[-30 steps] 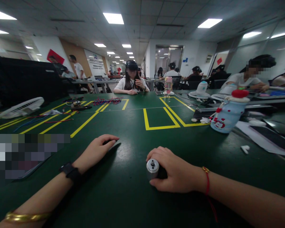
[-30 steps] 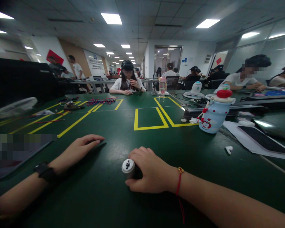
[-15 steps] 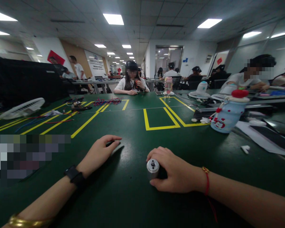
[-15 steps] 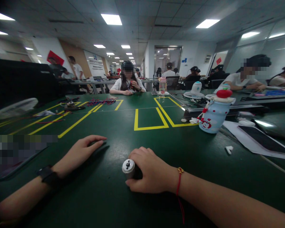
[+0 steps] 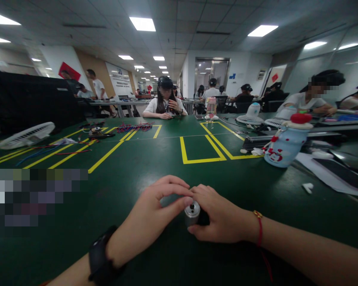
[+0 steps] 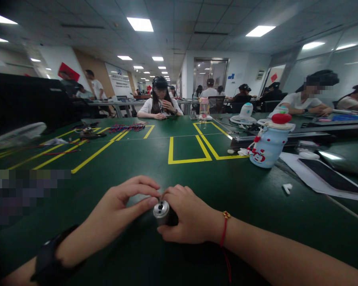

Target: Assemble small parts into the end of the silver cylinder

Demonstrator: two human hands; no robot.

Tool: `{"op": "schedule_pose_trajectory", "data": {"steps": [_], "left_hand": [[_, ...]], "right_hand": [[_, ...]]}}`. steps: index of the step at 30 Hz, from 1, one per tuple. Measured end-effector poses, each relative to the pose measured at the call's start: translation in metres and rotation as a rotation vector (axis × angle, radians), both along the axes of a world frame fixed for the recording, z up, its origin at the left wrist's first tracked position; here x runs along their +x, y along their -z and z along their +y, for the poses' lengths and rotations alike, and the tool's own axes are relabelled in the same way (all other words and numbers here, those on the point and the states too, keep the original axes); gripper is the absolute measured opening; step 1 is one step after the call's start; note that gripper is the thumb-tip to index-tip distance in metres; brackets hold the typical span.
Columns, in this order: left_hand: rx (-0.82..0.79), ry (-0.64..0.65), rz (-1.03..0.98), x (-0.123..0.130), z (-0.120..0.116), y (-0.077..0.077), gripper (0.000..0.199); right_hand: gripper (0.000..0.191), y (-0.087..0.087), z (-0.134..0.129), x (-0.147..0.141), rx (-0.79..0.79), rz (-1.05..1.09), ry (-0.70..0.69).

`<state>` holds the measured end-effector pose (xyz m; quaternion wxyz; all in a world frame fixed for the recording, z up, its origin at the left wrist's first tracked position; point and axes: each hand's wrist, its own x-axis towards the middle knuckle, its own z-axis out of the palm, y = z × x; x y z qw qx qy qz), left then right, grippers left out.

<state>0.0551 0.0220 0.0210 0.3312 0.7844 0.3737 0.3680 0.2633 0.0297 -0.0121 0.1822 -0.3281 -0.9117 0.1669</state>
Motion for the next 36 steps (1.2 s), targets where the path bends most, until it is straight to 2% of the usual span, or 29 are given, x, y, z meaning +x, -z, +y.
{"op": "schedule_pose_trajectory", "data": {"steps": [3, 7, 13, 22, 26, 28, 31, 34, 36], "left_hand": [[-0.042, 0.031, 0.069, -0.014, 0.005, 0.002, 0.012], [-0.086, 0.112, 0.268, -0.029, 0.011, 0.014, 0.014], [-0.019, 0.136, 0.434, -0.029, 0.013, 0.03, 0.014], [0.023, 0.144, 0.47, -0.03, 0.013, 0.032, 0.013], [-0.098, 0.189, 0.393, -0.037, 0.02, 0.022, 0.02], [-0.17, 0.116, 0.319, -0.051, 0.03, 0.016, 0.022], [-0.215, -0.192, 0.183, -0.083, 0.052, 0.015, 0.024], [-0.224, -0.428, 0.112, -0.12, 0.073, 0.024, 0.035], [-0.242, -0.52, 0.057, -0.139, 0.083, 0.034, 0.038]], "right_hand": [[0.035, -0.001, 0.0, 0.0, -0.013, 0.004, 0.01], [0.038, -0.003, -0.001, 0.001, -0.022, 0.012, 0.003], [0.037, -0.003, -0.002, 0.001, -0.033, 0.01, -0.002], [0.035, -0.003, -0.002, 0.002, -0.038, 0.016, -0.01], [0.038, -0.003, -0.001, 0.002, -0.045, 0.024, -0.001], [0.04, -0.004, -0.001, 0.002, -0.05, 0.026, 0.004], [0.041, -0.005, -0.001, 0.002, -0.061, 0.03, 0.007], [0.04, -0.006, -0.002, 0.002, -0.07, 0.033, 0.012], [0.04, -0.006, -0.002, 0.002, -0.074, 0.033, 0.015]]}}
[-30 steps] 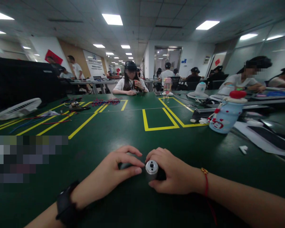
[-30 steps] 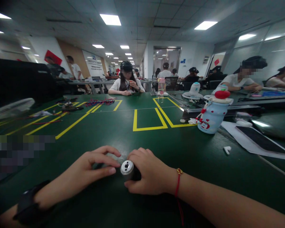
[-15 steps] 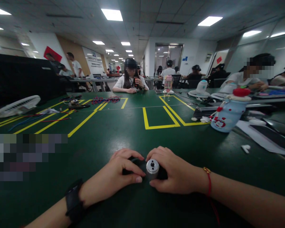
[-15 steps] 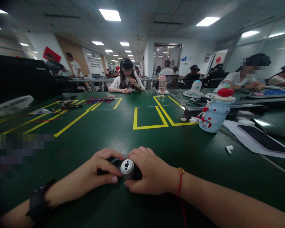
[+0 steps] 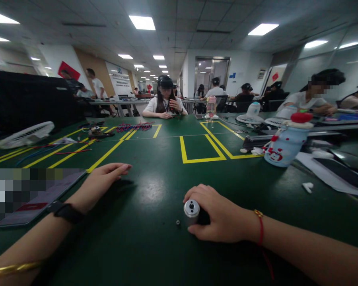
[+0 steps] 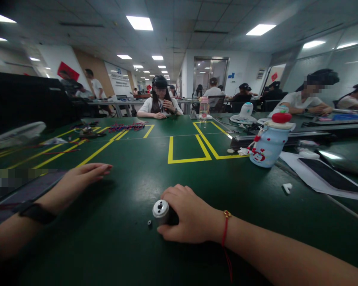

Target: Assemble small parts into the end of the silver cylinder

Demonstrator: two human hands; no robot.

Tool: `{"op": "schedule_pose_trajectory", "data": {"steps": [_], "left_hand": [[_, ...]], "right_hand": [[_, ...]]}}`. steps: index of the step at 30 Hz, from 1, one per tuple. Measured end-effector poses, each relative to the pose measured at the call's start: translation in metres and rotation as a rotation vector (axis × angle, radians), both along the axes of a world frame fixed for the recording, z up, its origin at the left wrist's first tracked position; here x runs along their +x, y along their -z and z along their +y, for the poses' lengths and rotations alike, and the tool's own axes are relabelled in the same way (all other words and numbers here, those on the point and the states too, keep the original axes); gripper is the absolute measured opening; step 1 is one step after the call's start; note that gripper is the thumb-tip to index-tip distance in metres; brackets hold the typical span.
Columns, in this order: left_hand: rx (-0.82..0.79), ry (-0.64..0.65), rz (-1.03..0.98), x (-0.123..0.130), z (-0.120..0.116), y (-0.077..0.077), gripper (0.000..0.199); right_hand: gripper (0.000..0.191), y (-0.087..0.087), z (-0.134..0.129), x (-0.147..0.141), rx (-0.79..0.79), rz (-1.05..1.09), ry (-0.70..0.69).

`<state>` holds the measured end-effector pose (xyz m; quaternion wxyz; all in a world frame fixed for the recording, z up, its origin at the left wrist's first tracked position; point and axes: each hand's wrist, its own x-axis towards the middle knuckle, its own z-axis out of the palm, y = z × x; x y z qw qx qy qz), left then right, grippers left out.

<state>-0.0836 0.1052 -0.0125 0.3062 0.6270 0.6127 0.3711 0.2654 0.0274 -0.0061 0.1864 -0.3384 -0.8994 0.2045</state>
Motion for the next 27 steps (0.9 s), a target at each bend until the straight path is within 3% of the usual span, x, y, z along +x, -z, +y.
{"op": "schedule_pose_trajectory", "data": {"steps": [4, 7, 10, 14, 18, 22, 27], "left_hand": [[0.011, -0.083, -0.038, -0.017, 0.009, 0.013, 0.032], [0.009, -0.041, 0.032, -0.011, 0.007, 0.01, 0.038], [-0.002, 0.115, 0.156, 0.011, -0.005, 0.001, 0.037], [0.021, 0.401, 0.266, 0.053, -0.032, -0.01, 0.023], [0.035, 0.588, 0.339, 0.085, -0.06, -0.015, 0.017], [0.068, 0.675, 0.4, 0.102, -0.076, -0.014, 0.022], [0.111, 0.689, 0.338, 0.112, -0.079, -0.012, 0.006]], "right_hand": [[0.04, 0.001, 0.0, 0.0, -0.002, -0.003, -0.004], [0.04, 0.002, 0.0, 0.001, 0.005, 0.0, -0.006], [0.04, 0.001, 0.0, 0.001, 0.005, -0.003, -0.007], [0.041, 0.0, 0.0, 0.001, 0.008, -0.008, -0.013], [0.041, 0.0, 0.0, 0.0, 0.015, -0.005, -0.016], [0.038, 0.002, 0.0, 0.0, 0.023, -0.002, -0.018], [0.037, 0.003, 0.0, 0.0, 0.029, -0.005, -0.022]]}}
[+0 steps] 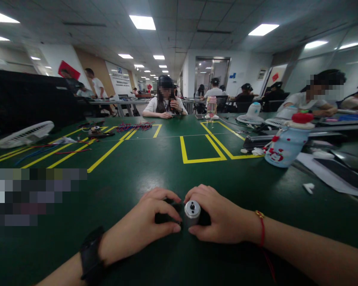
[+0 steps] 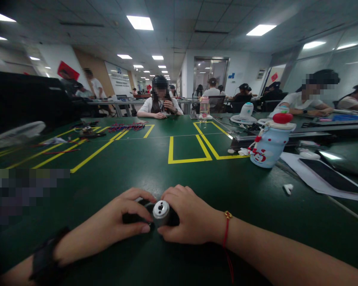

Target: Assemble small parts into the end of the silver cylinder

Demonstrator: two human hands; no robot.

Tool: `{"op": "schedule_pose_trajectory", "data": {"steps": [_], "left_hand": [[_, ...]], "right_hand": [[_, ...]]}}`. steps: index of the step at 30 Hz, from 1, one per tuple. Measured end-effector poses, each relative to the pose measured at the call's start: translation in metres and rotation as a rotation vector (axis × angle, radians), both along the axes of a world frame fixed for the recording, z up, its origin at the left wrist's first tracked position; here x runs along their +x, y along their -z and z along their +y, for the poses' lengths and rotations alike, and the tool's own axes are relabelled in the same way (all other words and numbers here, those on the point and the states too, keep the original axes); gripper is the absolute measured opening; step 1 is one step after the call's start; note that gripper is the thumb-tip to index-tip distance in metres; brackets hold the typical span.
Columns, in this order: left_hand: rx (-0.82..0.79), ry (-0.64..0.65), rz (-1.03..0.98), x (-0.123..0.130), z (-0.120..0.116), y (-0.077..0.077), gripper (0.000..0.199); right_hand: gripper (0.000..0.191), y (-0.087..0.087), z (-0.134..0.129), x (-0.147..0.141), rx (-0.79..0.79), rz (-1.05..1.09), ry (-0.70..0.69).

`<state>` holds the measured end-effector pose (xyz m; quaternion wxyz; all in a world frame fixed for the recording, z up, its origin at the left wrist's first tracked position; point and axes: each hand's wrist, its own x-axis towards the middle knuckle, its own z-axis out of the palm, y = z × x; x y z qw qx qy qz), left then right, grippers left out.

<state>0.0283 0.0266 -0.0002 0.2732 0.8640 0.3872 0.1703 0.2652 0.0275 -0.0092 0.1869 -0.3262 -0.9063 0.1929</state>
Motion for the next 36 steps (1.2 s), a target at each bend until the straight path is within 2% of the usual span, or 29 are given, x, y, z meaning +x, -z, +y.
{"op": "schedule_pose_trajectory", "data": {"steps": [5, 10, 17, 24, 29, 36], "left_hand": [[0.069, -0.091, -0.198, 0.007, 0.0, -0.015, 0.014], [0.207, -0.084, -0.198, 0.022, -0.005, -0.024, 0.019], [0.219, -0.051, -0.127, 0.028, -0.008, -0.023, 0.025], [0.063, -0.097, -0.206, 0.017, -0.011, -0.026, 0.029], [0.04, -0.172, -0.23, 0.006, -0.002, -0.019, 0.026], [0.03, -0.154, -0.218, 0.001, 0.007, -0.008, 0.024]], "right_hand": [[0.036, 0.0, 0.001, -0.002, 0.013, -0.009, 0.006], [0.038, 0.002, 0.002, -0.002, 0.032, -0.024, 0.002], [0.04, 0.002, 0.001, -0.002, 0.039, -0.037, 0.0], [0.036, 0.0, 0.001, -0.001, 0.027, -0.02, -0.007], [0.04, -0.001, 0.001, -0.001, 0.003, -0.018, 0.017], [0.04, 0.0, 0.0, 0.0, 0.006, -0.001, 0.01]]}}
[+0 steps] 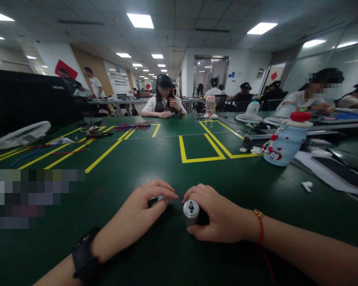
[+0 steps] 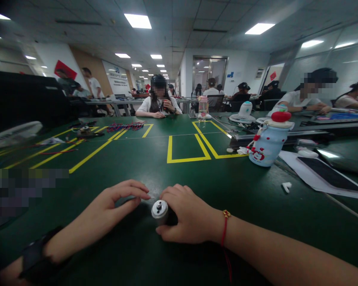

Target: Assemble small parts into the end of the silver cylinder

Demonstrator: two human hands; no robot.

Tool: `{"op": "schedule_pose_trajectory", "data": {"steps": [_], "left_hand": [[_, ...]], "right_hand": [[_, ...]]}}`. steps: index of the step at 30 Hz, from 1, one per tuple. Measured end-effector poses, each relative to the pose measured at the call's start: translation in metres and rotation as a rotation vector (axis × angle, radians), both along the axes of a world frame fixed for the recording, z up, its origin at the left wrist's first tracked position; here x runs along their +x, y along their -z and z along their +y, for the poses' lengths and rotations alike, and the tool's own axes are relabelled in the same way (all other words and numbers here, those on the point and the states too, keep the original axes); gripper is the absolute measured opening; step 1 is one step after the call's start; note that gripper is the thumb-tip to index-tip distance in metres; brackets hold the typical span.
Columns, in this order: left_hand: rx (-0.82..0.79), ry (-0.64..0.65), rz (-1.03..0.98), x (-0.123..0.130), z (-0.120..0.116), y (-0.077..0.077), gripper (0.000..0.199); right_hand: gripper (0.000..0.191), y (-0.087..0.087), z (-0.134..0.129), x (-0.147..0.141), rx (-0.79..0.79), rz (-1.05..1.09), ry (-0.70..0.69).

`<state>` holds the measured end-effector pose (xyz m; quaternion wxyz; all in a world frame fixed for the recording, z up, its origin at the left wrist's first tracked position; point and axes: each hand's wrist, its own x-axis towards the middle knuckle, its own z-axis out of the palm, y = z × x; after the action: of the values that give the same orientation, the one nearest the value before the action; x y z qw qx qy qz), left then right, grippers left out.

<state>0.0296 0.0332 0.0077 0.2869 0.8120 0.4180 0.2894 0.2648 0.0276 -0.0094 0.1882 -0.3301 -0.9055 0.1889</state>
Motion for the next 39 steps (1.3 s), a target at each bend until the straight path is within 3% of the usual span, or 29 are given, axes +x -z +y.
{"op": "schedule_pose_trajectory", "data": {"steps": [2, 5, 11, 17, 25, 32, 39], "left_hand": [[-0.034, -0.052, -0.026, -0.005, 0.005, 0.002, 0.02], [-0.111, -0.23, -0.096, -0.019, 0.019, 0.005, 0.016], [-0.119, -0.527, -0.266, -0.075, 0.057, 0.016, 0.032], [-0.137, -0.636, -0.36, -0.107, 0.074, 0.032, 0.033], [-0.09, -0.586, -0.132, -0.095, 0.068, 0.027, 0.033], [-0.005, -0.278, 0.046, -0.046, 0.041, 0.021, 0.022], [-0.013, 0.013, -0.016, 0.007, -0.005, -0.008, 0.017]], "right_hand": [[0.04, -0.001, 0.0, 0.0, -0.004, -0.001, 0.002], [0.04, -0.003, 0.0, 0.0, -0.012, -0.006, 0.004], [0.039, -0.005, -0.001, 0.0, -0.033, -0.009, 0.001], [0.039, -0.004, -0.001, 0.001, -0.032, 0.005, -0.001], [0.04, -0.003, 0.001, 0.001, -0.034, 0.007, 0.0], [0.04, -0.004, 0.0, 0.0, -0.027, -0.012, 0.012], [0.038, 0.0, 0.003, -0.001, 0.012, -0.026, 0.006]]}}
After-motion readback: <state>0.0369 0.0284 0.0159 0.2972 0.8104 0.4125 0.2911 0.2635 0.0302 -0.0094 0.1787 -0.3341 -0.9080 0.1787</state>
